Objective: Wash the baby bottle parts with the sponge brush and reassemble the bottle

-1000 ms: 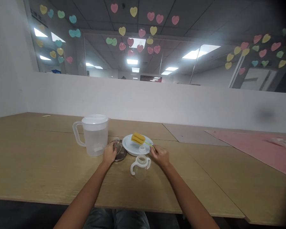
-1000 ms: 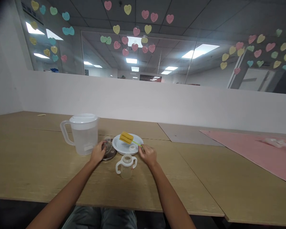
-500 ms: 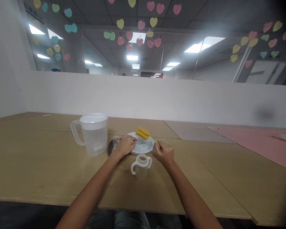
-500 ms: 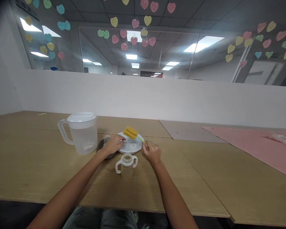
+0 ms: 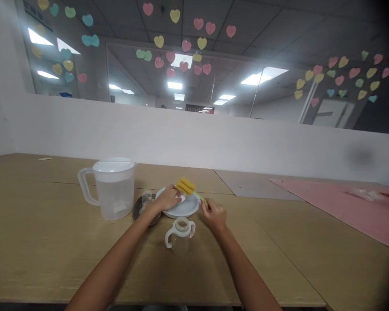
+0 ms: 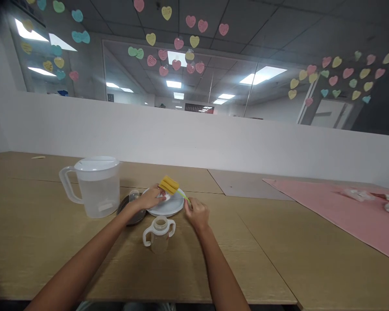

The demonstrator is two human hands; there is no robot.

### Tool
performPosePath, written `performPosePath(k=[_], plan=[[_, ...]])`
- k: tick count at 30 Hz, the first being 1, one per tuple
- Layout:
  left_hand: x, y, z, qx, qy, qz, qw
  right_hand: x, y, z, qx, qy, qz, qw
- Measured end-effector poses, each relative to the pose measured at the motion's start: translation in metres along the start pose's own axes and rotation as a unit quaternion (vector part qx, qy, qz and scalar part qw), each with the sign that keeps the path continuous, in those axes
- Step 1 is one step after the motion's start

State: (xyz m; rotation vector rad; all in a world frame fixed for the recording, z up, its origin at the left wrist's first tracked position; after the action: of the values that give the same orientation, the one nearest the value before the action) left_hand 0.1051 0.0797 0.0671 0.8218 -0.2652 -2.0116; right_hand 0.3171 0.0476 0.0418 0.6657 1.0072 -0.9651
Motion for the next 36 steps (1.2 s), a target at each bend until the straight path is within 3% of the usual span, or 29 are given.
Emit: performPosePath(k=[2,4,7,9,11,16,19,22,24,29,33,36], plan=[[0.007,-0.004,0.014,0.042,0.036,0.014,0.998,0.001,-0.001,-0.002,-0.015,-0.002,-0.011,1.0],[0.013,-0.007,0.021,0.158,0.073,0.039,0.984,0.002,-0.004,-0.003,-0.036,-0.008,-0.011,0.999],[0.022,-0.01,0.019,0.382,0.124,0.062,0.914,0.002,-0.009,-0.004,-0.059,-0.023,0.016,0.998],[0.027,-0.011,0.014,0.454,0.154,0.068,0.875,0.003,-0.012,-0.005,-0.067,-0.036,0.039,0.996],[0.032,-0.012,0.008,0.473,0.168,0.077,0.862,0.003,-0.014,-0.006,-0.075,-0.046,0.053,0.995],[0.04,-0.009,0.0,0.399,0.156,0.079,0.9,0.003,-0.014,-0.01,-0.079,-0.07,0.073,0.992],[0.045,-0.008,0.007,0.278,0.235,0.088,0.927,0.002,-0.011,-0.013,-0.075,-0.093,0.073,0.99],[0.052,-0.01,0.018,0.154,0.337,0.112,0.922,0.001,-0.009,-0.014,-0.069,-0.088,0.06,0.992],[0.056,-0.009,0.022,0.095,0.362,0.119,0.92,0.001,-0.009,-0.013,-0.072,-0.068,0.045,0.994],[0.058,0.001,0.019,0.018,0.312,0.056,0.948,-0.001,-0.019,-0.013,-0.047,-0.046,0.052,0.996],[0.066,-0.008,0.024,-0.016,0.337,0.111,0.935,-0.003,-0.012,-0.011,-0.001,-0.036,0.001,0.999],[0.075,-0.026,0.028,-0.082,0.307,0.14,0.938,-0.006,-0.002,-0.008,0.022,-0.023,-0.022,0.999]])
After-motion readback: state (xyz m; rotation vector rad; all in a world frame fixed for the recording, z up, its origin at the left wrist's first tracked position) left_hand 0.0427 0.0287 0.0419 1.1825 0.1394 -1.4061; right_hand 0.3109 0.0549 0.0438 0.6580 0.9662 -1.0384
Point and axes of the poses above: each hand's wrist, its own x-axis away from the middle knuckle, its own z-axis out of the back of the hand, y = z × x, the point moved 3 cm from there along -x, towards the middle knuckle, and after that the axes turned 4 degrees about -y, right-handed, at the moved point
